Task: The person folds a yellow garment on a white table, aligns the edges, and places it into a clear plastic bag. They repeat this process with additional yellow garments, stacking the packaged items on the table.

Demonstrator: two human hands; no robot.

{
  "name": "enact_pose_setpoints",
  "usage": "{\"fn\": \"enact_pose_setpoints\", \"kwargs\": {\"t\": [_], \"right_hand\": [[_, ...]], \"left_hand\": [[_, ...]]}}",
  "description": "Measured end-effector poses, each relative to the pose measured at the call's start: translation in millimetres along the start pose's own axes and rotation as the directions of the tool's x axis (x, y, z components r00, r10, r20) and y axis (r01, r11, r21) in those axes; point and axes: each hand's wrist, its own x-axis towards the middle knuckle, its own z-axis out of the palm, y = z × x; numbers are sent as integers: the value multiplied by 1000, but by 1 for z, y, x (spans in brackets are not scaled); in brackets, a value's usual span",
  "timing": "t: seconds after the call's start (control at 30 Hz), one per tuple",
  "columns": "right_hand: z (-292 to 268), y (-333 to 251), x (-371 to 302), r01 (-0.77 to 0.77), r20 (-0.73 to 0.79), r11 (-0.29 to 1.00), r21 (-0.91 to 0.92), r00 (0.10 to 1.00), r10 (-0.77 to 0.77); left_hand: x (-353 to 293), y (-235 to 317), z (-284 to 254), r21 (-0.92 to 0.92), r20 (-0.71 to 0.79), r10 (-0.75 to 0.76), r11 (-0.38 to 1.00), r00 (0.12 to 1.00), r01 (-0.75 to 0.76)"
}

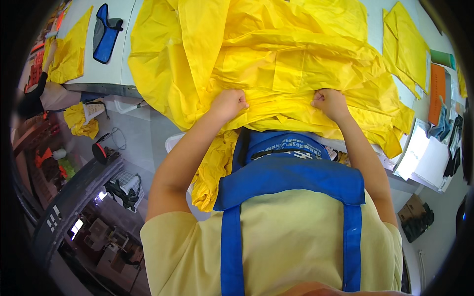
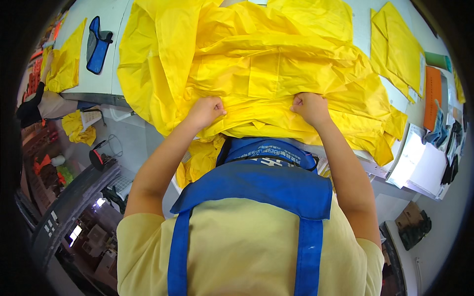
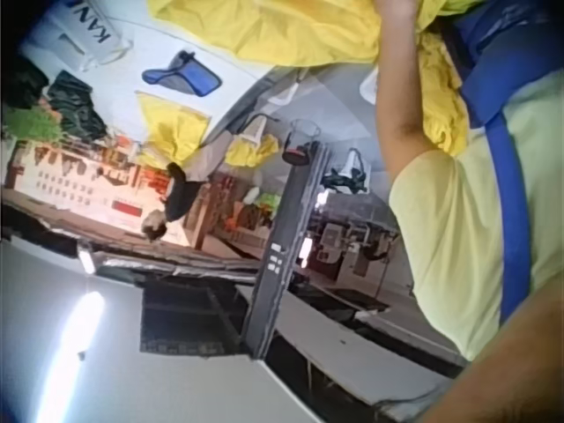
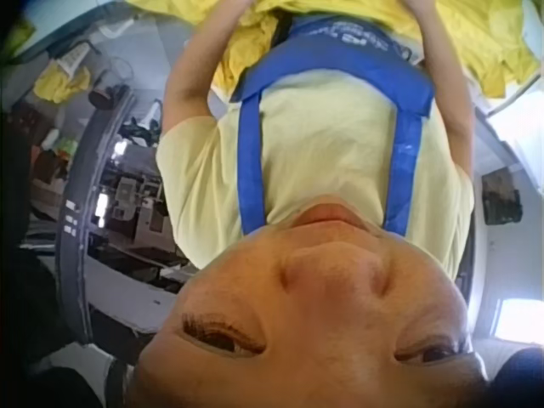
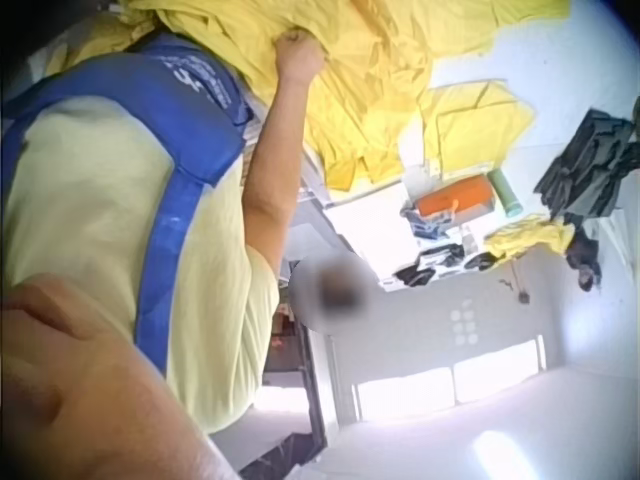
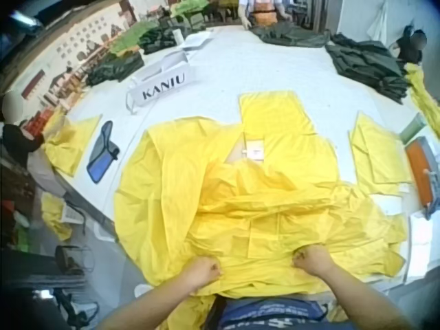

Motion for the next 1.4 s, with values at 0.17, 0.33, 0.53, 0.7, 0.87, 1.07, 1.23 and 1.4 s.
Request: {"fn": "enact_pose_setpoints", "kwargs": {"t": [0.17, 0.33, 0.53, 0.7, 0.87, 1.07, 1.23, 1.4], "right_hand": [[2, 1, -1, 51, -30, 999, -11, 998, -51], [-8, 11, -15, 49, -72, 997, 64, 996, -45], [-13, -47, -46, 328, -287, 908, -259, 872, -396], [16, -191, -69, 910, -267, 387, -149, 339, -902], [59, -244, -45, 971, -68, 148, -188, 137, -988], [45, -242, -50, 955, -212, 295, -28, 282, -936], [39, -250, -61, 975, -271, 158, -159, 111, -956], [48, -240, -59, 997, -191, 23, -80, 7, -982]], "left_hand": [[-16, 16, -10, 206, -55, 9, 979, 998, 3], [-100, 30, -29, 484, -499, 64, 847, 864, 217], [-161, 0, -21, 107, -672, -4, 989, 741, 102], [-161, 15, -30, 80, -825, 130, 990, 550, -114], [-167, 10, -22, 143, -888, 200, 976, 414, -164], [-168, -7, -29, 35, -911, 82, 992, 404, -122], [-197, 19, -81, 0, -664, 176, 972, 727, -235], [-161, 7, -114, -617, -508, 17, 691, 861, -377]]}}
